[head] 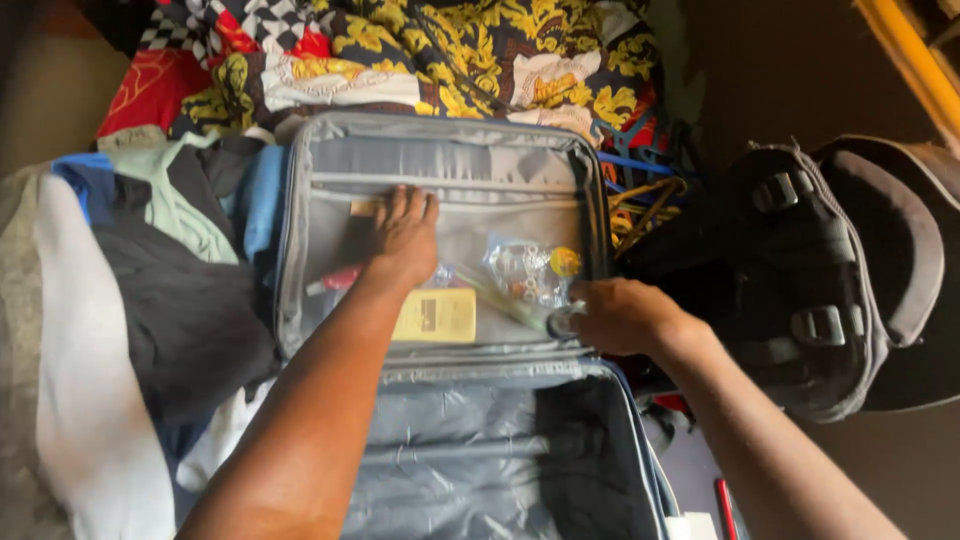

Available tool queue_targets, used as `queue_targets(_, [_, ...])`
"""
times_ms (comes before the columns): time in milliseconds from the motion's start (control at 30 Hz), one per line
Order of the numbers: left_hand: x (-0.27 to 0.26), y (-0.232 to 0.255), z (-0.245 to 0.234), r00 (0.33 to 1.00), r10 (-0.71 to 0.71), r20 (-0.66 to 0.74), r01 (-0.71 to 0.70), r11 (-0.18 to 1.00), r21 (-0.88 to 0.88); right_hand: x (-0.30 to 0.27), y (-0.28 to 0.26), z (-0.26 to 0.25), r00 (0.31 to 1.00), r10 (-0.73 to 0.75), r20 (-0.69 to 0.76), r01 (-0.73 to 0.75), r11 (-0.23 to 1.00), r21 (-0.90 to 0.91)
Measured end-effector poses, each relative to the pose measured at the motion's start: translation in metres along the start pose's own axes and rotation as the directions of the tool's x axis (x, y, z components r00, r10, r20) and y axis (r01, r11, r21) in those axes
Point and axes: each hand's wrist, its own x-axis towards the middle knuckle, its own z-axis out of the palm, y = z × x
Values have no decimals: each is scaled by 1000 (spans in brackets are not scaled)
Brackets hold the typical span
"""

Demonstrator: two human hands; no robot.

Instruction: Packing several items of clothing, including trousers and shirts, into a suitcase.

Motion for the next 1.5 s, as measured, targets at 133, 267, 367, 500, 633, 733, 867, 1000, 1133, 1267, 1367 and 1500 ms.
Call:
queue_targets(133, [21, 3, -49, 989, -54, 135, 51, 998, 29, 14, -8, 13, 994, -47, -99, 56, 994, 92])
queue_targets(267, [4, 6, -55, 883, -174, 435, 236, 967, -92, 17, -12, 9, 984, -92, -151, 116, 980, 161])
queue_targets(367, [-17, 7, -70, 922, -174, 347, 226, 967, -115, 29, -13, 0, 949, -196, -245, 245, 951, 189])
queue_targets(500, [-27, 19, -103, 976, -151, 159, 175, 973, -153, 34, -34, -28, 820, -370, -437, 483, 856, 182])
queue_targets(633, [-41, 36, -159, 978, -174, 117, 193, 965, -177, 21, -75, -66, 827, -375, -420, 497, 836, 232])
queue_targets(733, [-49, 39, -181, 987, -147, 67, 159, 964, -214, 34, -88, -76, 800, -371, -472, 503, 843, 189])
queue_targets(867, [-53, 27, -224, 993, -74, 97, 99, 953, -287, 66, -104, -76, 733, -477, -485, 585, 806, 92])
queue_targets(1000, [-43, -5, -266, 957, -63, 282, 187, 879, -439, 85, -128, -73, 818, -453, -355, 527, 838, 143])
queue_targets(1133, [-51, -13, -284, 914, -133, 383, 349, 740, -575, 86, -159, -77, 845, -427, -322, 501, 843, 197])
queue_targets(1267, [-58, -15, -269, 917, -117, 382, 360, 654, -665, 75, -167, -75, 867, -406, -289, 481, 831, 279])
queue_targets(1367, [-60, -12, -258, 927, -134, 350, 348, 655, -671, 128, -133, -33, 808, -504, -306, 518, 855, -39])
queue_targets(1500, [-57, -2, -238, 954, -126, 273, 267, 770, -579, 152, -94, 11, 715, -680, -161, 533, 680, -504])
